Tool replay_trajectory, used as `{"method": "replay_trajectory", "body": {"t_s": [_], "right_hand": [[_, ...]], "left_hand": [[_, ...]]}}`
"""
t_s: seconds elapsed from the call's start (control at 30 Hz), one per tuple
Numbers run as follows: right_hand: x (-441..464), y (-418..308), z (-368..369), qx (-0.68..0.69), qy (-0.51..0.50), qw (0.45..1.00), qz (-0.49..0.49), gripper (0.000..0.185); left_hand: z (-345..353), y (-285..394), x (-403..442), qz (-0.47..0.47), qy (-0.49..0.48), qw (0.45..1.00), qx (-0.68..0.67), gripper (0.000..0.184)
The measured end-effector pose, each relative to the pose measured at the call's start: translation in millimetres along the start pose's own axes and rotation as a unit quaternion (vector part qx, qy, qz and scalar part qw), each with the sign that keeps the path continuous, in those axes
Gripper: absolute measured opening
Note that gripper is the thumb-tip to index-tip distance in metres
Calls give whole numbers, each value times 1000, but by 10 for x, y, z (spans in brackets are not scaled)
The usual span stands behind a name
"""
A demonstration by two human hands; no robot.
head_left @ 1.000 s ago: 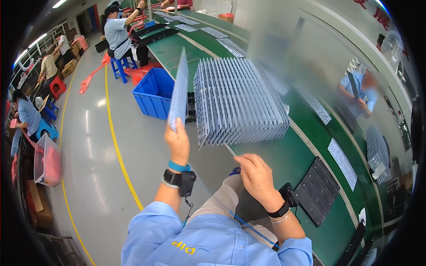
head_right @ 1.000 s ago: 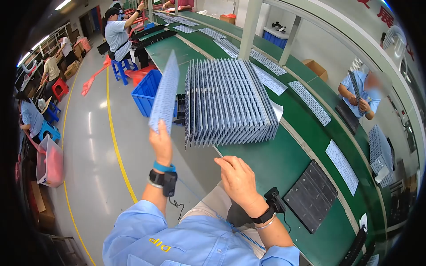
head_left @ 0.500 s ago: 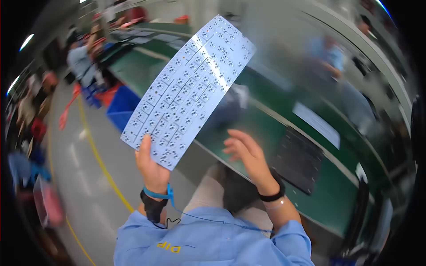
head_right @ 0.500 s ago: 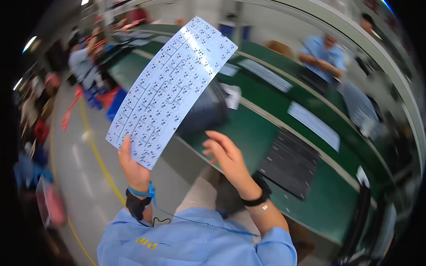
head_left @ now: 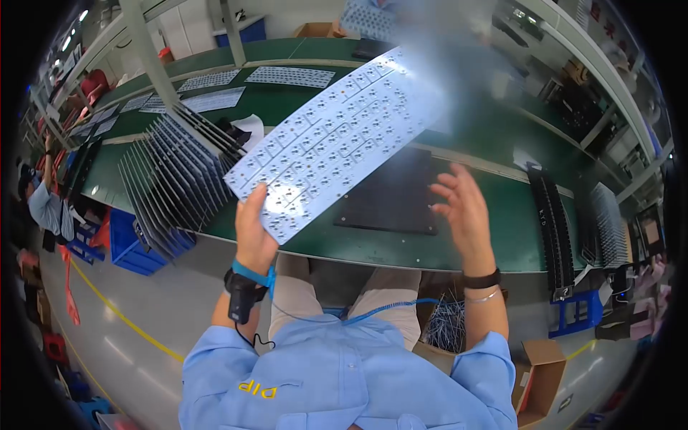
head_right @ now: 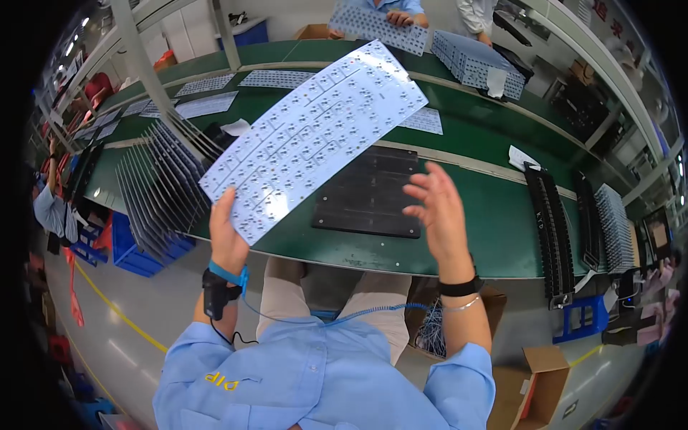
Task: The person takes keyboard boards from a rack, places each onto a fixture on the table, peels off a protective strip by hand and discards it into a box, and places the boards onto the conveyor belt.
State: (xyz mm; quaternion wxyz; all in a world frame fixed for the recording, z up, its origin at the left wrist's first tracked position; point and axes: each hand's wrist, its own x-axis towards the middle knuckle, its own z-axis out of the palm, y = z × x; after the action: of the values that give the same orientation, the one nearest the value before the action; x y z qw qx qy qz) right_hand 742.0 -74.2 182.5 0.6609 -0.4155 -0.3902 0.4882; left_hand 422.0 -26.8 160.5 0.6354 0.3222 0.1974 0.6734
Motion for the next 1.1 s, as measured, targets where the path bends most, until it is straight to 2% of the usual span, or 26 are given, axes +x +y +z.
{"method": "replay_trajectory", "body": {"t_s": [0.07,0.17,0.23,0.27,0.33,0.4,0.43,0.47,0.53,0.6,0.67,0.7,0.73,0.77,0.8,0.87,0.9,1.0,1.03,1.1], "right_hand": [[-35,123,94,32,-25,998,41,48],[-1,220,326,88,-34,994,52,45],[84,213,441,173,-47,984,-2,39],[135,197,424,175,-43,984,3,39],[228,158,357,160,-10,985,-65,32],[244,-13,251,102,14,991,-90,28],[250,-103,152,57,4,993,-101,27],[252,-200,39,12,-5,994,-111,26],[280,-425,-138,-126,-30,981,-147,30],[215,-611,-133,-172,-46,967,-181,33],[257,-730,-175,-333,-40,928,-164,28],[246,-739,-146,-332,-42,929,-160,28],[238,-737,-103,-396,-79,894,-192,25],[235,-720,-68,-457,-116,853,-224,23],[252,-664,-58,-456,-118,854,-222,23],[326,-499,-53,-574,-191,716,-348,21],[349,-444,-28,-592,-197,720,-303,20],[405,-282,-70,-607,-204,709,-295,20],[413,-254,-79,-607,-206,709,-294,20],[405,-215,-98,-594,-198,720,-298,20]], "left_hand": [[142,-234,66,-13,-16,1000,-8,41],[394,-551,64,-49,-66,996,-47,41],[521,-751,-1,-69,-81,993,-50,41],[566,-827,-44,-84,-94,991,-55,41],[549,-884,-98,-100,-102,989,-34,45],[456,-893,-66,-122,-174,977,-27,54],[353,-845,-41,-152,-132,979,14,61],[248,-767,7,-127,-151,980,34,64],[65,-590,100,-59,-98,982,150,62],[-35,-364,202,43,-64,962,261,60],[-69,-177,293,122,-35,933,336,60],[-77,-104,319,154,-42,919,362,62],[-63,-51,345,165,-46,910,378,66],[-60,-36,357,164,-65,897,405,67],[-62,-33,366,164,-85,884,430,68],[-93,-114,379,142,-141,855,478,69],[-151,-193,394,121,-167,847,491,69],[-172,-395,378,73,-190,829,521,66],[-191,-456,380,72,-188,829,521,66],[-233,-570,391,11,-192,842,504,60]]}}
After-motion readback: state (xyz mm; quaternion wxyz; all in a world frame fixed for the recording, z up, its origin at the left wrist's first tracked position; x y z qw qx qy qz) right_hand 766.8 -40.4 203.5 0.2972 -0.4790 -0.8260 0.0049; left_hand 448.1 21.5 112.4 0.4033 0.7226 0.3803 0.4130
